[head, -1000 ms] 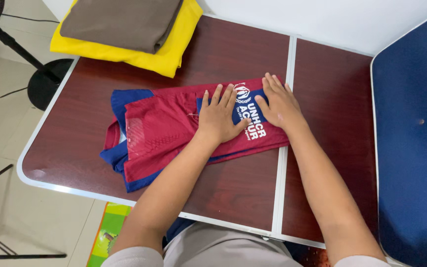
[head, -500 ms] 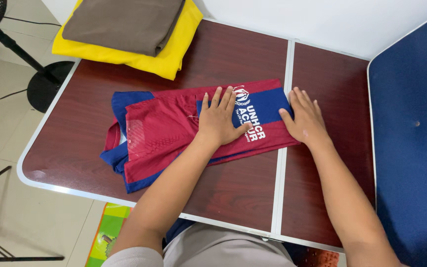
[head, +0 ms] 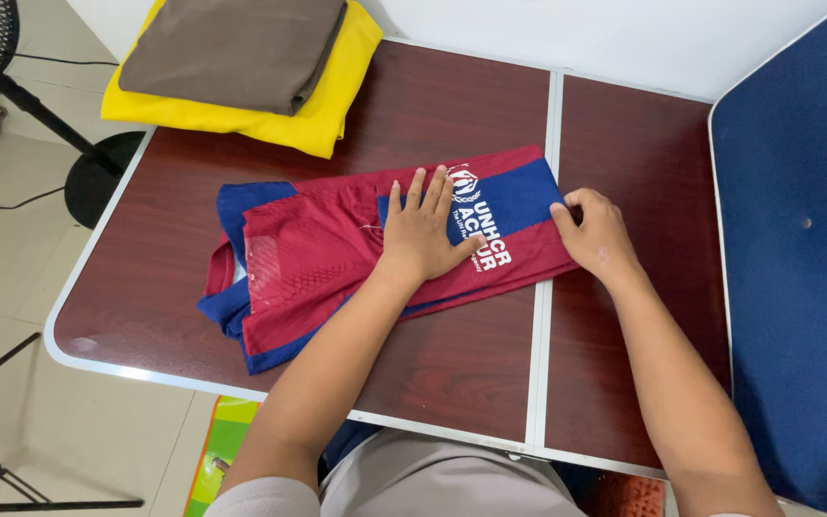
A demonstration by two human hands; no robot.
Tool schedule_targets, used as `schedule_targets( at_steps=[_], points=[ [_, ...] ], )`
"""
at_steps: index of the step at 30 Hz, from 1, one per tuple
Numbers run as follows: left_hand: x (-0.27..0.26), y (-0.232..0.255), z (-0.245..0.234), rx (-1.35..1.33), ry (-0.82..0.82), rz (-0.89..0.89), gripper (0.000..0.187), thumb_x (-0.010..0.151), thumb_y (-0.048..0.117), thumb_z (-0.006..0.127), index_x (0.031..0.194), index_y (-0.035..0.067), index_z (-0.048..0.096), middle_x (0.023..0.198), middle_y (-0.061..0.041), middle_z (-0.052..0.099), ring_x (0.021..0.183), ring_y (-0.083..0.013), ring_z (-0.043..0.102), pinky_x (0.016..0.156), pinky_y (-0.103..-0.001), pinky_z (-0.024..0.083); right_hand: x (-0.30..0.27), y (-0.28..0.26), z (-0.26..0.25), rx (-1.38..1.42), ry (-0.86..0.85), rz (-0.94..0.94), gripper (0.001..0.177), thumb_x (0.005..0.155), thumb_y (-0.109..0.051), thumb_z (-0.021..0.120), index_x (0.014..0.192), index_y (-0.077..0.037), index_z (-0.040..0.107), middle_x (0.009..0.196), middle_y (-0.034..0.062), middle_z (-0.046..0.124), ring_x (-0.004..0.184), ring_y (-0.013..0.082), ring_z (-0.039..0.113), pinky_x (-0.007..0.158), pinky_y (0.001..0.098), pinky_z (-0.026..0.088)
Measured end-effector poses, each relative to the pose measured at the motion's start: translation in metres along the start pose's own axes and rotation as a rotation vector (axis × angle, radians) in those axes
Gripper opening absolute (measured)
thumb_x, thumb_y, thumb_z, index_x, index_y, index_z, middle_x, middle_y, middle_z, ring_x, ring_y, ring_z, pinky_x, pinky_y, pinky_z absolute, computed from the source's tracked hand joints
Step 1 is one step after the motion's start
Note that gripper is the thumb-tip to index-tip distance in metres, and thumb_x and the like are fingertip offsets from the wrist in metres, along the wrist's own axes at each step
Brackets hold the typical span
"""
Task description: The person retrieves a blue and red striped soccer jersey from a blue suitcase and places it on a table. They smooth the fabric and fold the jersey neatly by hand, folding the sides inward and rolling it from the bottom up to create a compact bundle.
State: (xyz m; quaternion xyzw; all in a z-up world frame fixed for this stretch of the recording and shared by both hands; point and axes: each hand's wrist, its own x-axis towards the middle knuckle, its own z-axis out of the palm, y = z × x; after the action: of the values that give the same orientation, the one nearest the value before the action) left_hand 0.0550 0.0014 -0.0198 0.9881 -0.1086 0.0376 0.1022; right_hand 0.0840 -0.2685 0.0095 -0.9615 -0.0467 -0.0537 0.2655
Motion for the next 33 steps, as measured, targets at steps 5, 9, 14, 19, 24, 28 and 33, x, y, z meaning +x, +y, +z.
schedule_targets(
  at_steps=[5,9,14,19,24,28,33],
  points=[
    [0.005,0.019,0.0,-0.001,-0.036,-0.003,0.112,0.084,0.084,0.042,0.16,0.004,0.023,0.169,-0.012,0.018,0.156,-0.0331,0.01,0.123,-0.059,0.007,0.006,0.002,-0.01,0.218,-0.082,0.078,0.034,0.101,-0.026,0.067,0.115,0.004,0.074,0.099,0.0158,0.077,0.087,0.0184,0.071,0.08,0.034,0.055],
    [0.007,0.025,0.001,-0.022,-0.043,0.014,0.112,0.084,0.084,0.041,0.16,0.005,0.022,0.169,-0.011,0.015,0.156,-0.0333,0.009,0.123,-0.059,0.005,0.011,0.01,-0.015,0.421,-0.282,0.266,0.033,0.098,-0.019,0.067,0.119,0.005,0.072,0.102,0.0143,0.077,0.086,0.0168,0.071,0.08,0.0323,0.056],
    [0.016,0.032,0.001,-0.021,-0.09,0.056,0.11,0.086,0.085,0.039,0.16,0.006,0.024,0.171,-0.011,0.015,0.158,-0.0341,0.008,0.124,-0.06,0.005,0.018,0.041,-0.02,0.876,-0.314,0.181,0.037,0.096,-0.007,0.062,0.131,0.004,0.066,0.116,0.0112,0.074,0.097,0.0134,0.07,0.089,0.0269,0.055],
    [0.043,0.058,0.01,-0.308,0.048,0.172,0.104,0.089,0.078,0.046,0.161,0.006,0.026,0.17,-0.013,0.017,0.157,-0.0362,0.012,0.125,-0.059,0.008,0.028,0.088,-0.039,1.094,-0.211,0.187,0.04,0.096,-0.004,0.058,0.134,0.007,0.063,0.121,0.0131,0.071,0.104,0.0176,0.07,0.096,0.0299,0.055],
    [0.035,0.063,0.003,-0.554,0.125,0.335,0.087,0.094,0.055,0.063,0.159,0.007,0.032,0.168,-0.015,0.026,0.157,-0.0385,0.019,0.124,-0.06,0.015,0.023,0.128,-0.076,1.195,0.022,0.258,0.04,0.093,-0.005,0.059,0.131,0.007,0.064,0.118,0.013,0.073,0.107,0.0219,0.071,0.099,0.0339,0.057],
    [0.008,0.028,-0.021,-0.635,0.082,0.398,0.072,0.091,0.041,0.07,0.15,0.007,0.046,0.154,-0.017,0.048,0.144,-0.0368,0.044,0.115,-0.051,0.036,0.009,0.11,-0.121,1.025,0.218,0.164,0.034,0.094,0.001,0.06,0.127,0.008,0.063,0.112,0.0112,0.073,0.102,0.0197,0.072,0.095,0.0321,0.059],
    [-0.012,-0.037,-0.042,-0.66,0.262,0.411,0.035,0.093,0.027,0.072,0.121,0.007,0.067,0.112,-0.011,0.07,0.103,-0.0315,0.067,0.09,-0.043,0.054,-0.024,0.025,-0.143,0.755,0.221,-0.031,0.028,0.097,0.008,0.057,0.12,0.009,0.072,0.103,0.0063,0.073,0.086,0.0102,0.067,0.083,0.0244,0.054]
  ],
)
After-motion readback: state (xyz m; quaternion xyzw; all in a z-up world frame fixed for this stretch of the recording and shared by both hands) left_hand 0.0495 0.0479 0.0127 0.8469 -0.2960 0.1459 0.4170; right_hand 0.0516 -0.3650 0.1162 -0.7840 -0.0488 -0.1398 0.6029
